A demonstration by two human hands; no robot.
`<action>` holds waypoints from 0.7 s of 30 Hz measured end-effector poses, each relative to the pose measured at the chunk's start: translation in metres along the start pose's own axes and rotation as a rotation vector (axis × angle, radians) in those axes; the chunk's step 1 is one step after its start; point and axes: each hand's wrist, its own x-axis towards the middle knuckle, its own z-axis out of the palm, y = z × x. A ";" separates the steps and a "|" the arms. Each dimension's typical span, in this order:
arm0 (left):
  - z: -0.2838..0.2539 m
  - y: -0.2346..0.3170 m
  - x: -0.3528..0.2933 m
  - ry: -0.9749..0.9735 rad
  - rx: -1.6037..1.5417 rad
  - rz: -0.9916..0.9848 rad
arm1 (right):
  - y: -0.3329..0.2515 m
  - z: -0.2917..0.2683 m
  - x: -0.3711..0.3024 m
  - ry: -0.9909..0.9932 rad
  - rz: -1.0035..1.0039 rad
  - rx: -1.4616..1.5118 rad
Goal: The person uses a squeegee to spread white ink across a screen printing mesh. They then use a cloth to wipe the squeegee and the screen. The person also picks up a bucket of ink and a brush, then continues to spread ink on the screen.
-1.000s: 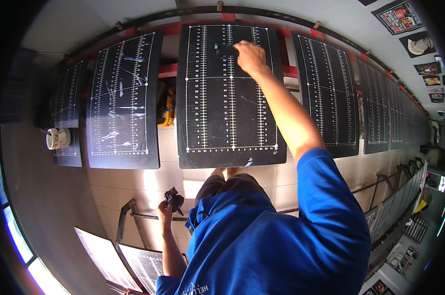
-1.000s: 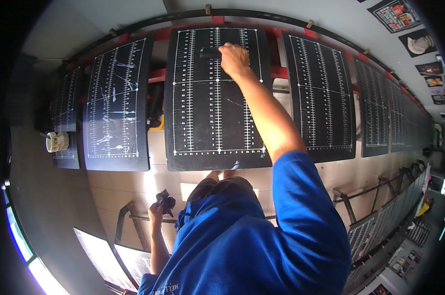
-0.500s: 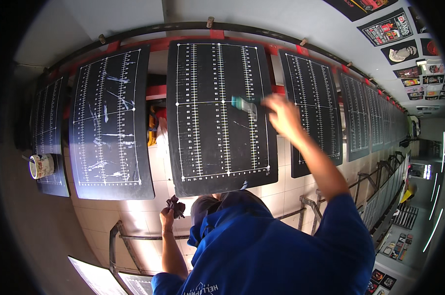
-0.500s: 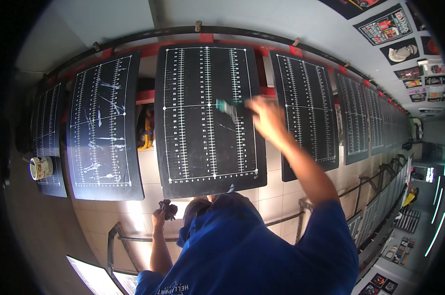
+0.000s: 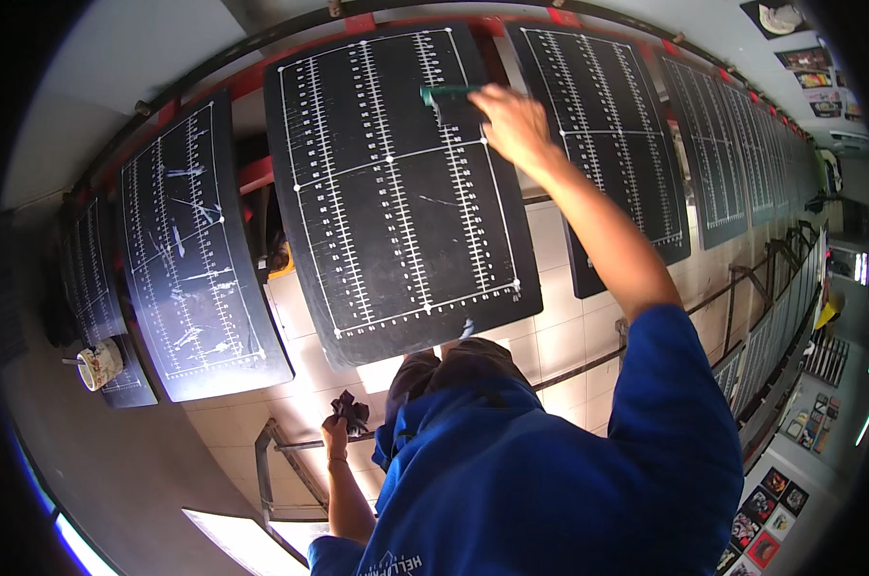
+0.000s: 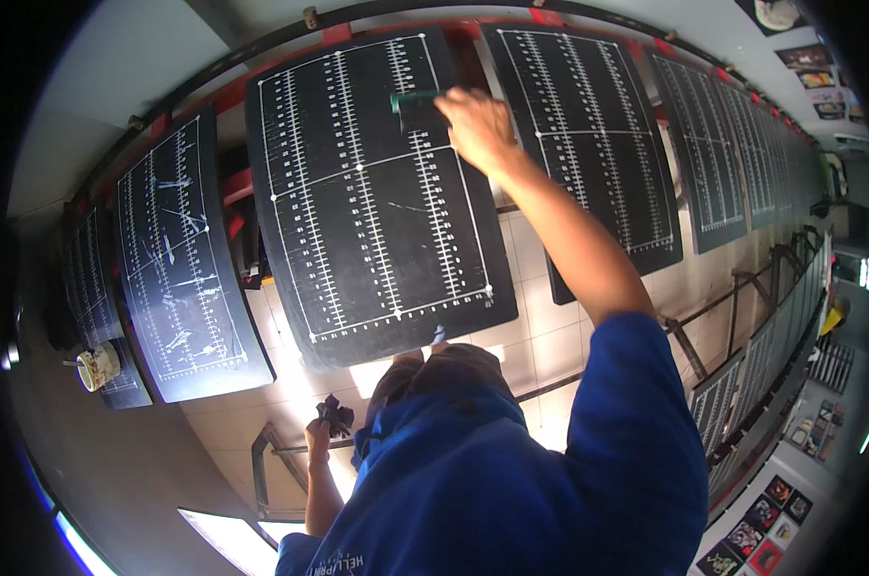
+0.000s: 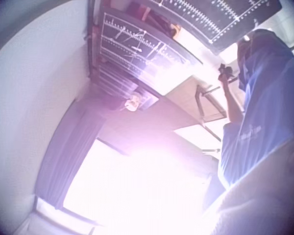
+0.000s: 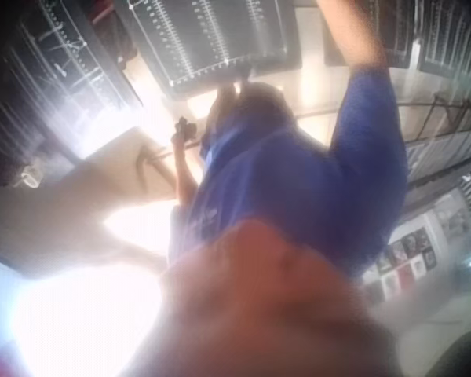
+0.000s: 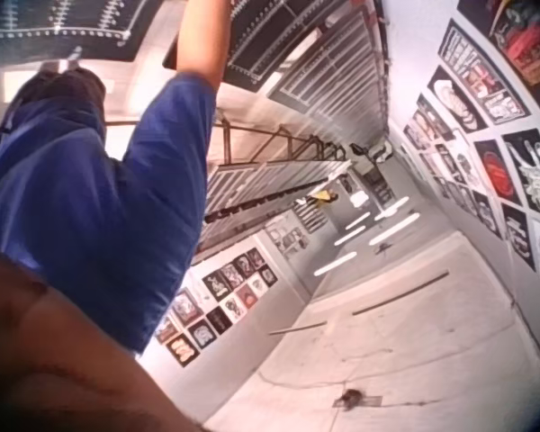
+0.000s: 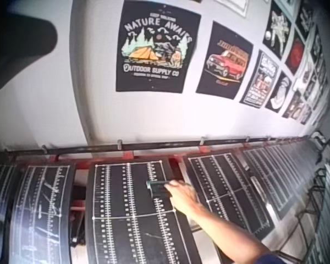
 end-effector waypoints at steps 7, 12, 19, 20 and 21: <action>-0.053 0.034 0.036 0.046 0.195 0.149 | -0.065 -0.052 -0.178 -0.094 0.152 0.156; -0.087 0.073 0.071 0.006 0.437 0.211 | -0.118 -0.072 -0.252 -0.080 0.336 0.138; -0.141 0.047 0.145 -0.123 0.508 0.386 | -0.237 -0.063 -0.258 -0.130 0.797 -0.011; -0.150 0.048 0.150 -0.118 0.542 0.389 | -0.257 -0.061 -0.251 -0.129 0.837 -0.027; -0.162 0.049 0.154 -0.121 0.543 0.389 | -0.279 -0.058 -0.242 -0.128 0.876 -0.043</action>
